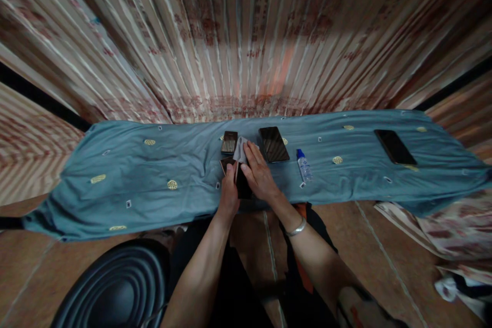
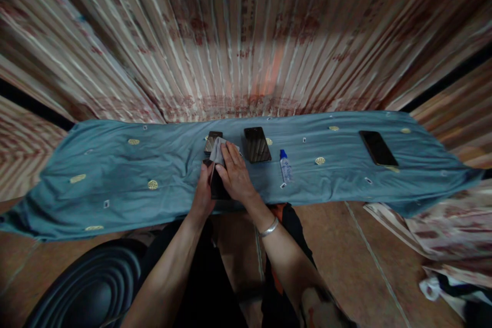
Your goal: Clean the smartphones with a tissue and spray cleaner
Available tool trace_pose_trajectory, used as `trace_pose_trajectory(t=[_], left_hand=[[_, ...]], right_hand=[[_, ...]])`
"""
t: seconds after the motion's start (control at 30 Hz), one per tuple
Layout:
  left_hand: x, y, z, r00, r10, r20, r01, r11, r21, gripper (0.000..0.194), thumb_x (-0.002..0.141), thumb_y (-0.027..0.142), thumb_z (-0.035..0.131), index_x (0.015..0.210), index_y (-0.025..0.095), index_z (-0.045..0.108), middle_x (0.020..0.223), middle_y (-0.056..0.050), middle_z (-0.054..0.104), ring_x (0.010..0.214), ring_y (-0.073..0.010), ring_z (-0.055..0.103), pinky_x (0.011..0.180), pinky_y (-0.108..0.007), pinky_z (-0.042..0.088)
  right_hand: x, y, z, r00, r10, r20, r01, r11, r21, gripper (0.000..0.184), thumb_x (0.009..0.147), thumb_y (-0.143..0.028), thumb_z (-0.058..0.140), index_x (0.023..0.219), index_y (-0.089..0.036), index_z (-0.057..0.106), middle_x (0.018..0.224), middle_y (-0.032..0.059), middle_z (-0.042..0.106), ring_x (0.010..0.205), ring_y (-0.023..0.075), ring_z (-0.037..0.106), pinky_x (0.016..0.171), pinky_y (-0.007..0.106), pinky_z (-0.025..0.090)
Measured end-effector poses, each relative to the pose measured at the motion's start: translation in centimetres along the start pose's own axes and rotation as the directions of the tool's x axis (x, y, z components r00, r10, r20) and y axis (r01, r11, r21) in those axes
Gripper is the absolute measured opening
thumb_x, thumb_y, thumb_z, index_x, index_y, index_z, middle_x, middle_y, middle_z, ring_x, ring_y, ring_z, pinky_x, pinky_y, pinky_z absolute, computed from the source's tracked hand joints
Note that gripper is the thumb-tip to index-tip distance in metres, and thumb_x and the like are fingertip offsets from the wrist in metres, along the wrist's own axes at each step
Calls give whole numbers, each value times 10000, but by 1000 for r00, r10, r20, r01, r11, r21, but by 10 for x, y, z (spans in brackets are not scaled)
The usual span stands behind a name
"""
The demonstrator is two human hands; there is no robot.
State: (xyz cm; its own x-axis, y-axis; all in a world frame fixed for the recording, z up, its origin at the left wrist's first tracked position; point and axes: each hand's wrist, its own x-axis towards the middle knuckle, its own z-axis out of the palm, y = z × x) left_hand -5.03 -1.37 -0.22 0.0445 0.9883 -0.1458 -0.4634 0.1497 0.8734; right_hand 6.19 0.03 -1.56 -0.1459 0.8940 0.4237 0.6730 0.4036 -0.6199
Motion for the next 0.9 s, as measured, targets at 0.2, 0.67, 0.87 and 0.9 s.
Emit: trace_pose_trajectory(t=[0.2,0.67,0.87,0.9], left_hand=[[-2,9,0,999,7,46,-4,998,-59,557,950,594,443,1209,182,713,1368,-90,670,1468,-253,424,1229,-421,332],[4,18,-3,999,-39,5,39,993,-107,540,986,560,373,1202,196,709,1340,-84,687,1443,-251,460,1210,-410,359],[4,20,-3,998,-65,8,65,988,-140,531,1006,520,343,1169,187,724,1288,-81,716,1412,-243,499,1201,-403,371],[6,21,-5,998,-68,-7,66,986,-152,528,1006,522,347,1138,185,731,1273,-82,722,1399,-243,514,1189,-401,386]], right_hand=[[-3,3,7,999,42,-22,-43,999,-4,629,1033,-384,343,1613,-173,219,1673,119,265,1567,244,191,1271,533,225],[-11,-5,9,999,-15,46,17,999,-39,634,1035,-432,349,1588,-127,288,1647,171,309,1559,268,219,1251,543,259],[-11,-2,11,999,-10,36,12,999,-47,643,1035,-432,349,1589,-113,276,1648,182,300,1562,268,208,1252,544,257],[-13,-4,13,999,-24,42,26,999,-45,646,1036,-436,348,1587,-106,276,1646,186,303,1562,270,208,1250,545,262]])
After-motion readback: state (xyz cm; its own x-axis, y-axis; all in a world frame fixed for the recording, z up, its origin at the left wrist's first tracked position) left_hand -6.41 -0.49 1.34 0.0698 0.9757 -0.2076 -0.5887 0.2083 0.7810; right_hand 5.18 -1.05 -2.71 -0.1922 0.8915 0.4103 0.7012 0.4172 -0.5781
